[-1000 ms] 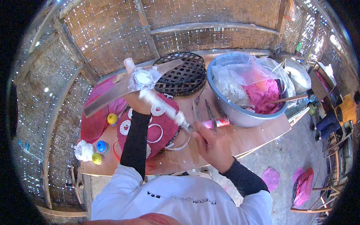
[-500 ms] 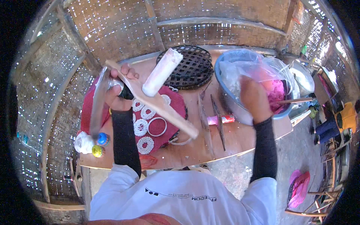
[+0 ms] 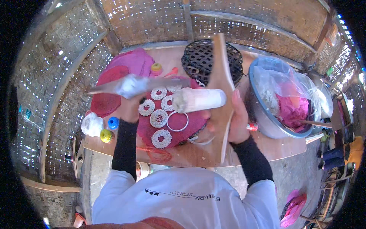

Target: The person applies paste to a wooden mold, arranges circular lace patterns onto a pink paper base, and presses them together with the mold.

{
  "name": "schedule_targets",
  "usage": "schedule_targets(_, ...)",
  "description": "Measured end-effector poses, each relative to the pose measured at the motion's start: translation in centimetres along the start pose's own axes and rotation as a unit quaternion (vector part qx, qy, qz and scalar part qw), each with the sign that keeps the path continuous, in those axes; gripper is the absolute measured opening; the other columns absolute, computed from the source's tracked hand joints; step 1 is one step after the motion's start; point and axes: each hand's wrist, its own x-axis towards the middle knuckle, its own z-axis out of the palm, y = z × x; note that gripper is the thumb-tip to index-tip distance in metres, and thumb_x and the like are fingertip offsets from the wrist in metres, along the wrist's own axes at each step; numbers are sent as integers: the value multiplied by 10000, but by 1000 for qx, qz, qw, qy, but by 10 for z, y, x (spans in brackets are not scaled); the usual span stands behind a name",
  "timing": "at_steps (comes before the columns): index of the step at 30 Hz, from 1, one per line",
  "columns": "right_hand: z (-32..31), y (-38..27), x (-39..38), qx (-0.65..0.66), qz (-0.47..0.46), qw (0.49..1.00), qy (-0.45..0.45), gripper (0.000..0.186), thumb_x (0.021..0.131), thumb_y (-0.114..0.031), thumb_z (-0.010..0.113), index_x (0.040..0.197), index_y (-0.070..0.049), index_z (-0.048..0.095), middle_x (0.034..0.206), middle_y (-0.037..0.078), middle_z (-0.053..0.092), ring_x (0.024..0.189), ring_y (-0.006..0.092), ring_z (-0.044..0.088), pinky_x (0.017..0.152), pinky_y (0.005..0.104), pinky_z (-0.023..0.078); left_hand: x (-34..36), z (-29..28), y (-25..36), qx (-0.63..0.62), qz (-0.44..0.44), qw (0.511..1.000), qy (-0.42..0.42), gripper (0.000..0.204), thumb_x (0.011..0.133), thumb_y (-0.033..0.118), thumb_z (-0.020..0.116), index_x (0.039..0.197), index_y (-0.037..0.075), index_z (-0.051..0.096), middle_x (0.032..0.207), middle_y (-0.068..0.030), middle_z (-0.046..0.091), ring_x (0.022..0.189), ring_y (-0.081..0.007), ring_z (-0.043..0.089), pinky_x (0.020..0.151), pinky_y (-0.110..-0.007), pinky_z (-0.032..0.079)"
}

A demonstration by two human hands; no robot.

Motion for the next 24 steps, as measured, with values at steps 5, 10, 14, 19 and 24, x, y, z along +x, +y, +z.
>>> schedule_targets(5,-6,13,8,-270,-131,953,42,638,876,-353,441,1366,-70,146,961,44,458,580,55,427,423,183,373,-52,26,19,254,216,943,-8,335,632,213,698,918,60,617,845,-119,620,763,-251,604,672,-362,472)
schedule_targets(10,6,6,12,-461,-198,864,-28,742,817,-256,529,1360,16,102,1232,151,341,1008,193,397,849,309,332,-54,23,45,354,227,906,-50,359,586,265,721,881,78,639,789,-95,630,751,-284,601,710,-398,451)
schedule_targets(14,18,-5,10,-551,-235,794,-107,806,779,-247,580,1348,56,95,1342,204,257,1234,265,293,1007,358,240,-63,25,49,380,186,898,-115,373,582,319,718,877,104,640,835,-76,627,792,-266,587,781,-415,407)
schedule_targets(19,12,-1,6,-503,-234,825,-101,856,750,-234,629,1343,67,90,1341,213,265,1258,272,264,1028,361,203,-71,28,54,353,102,917,-152,372,590,349,696,878,123,634,881,-63,621,849,-253,571,779,-411,399)
schedule_targets(24,20,-16,1,-632,-202,737,-128,894,723,-237,675,1340,63,100,1344,256,256,1258,344,279,1028,394,221,-69,31,53,356,105,902,-221,414,571,334,680,933,143,618,901,-51,617,830,-260,575,726,-410,402)
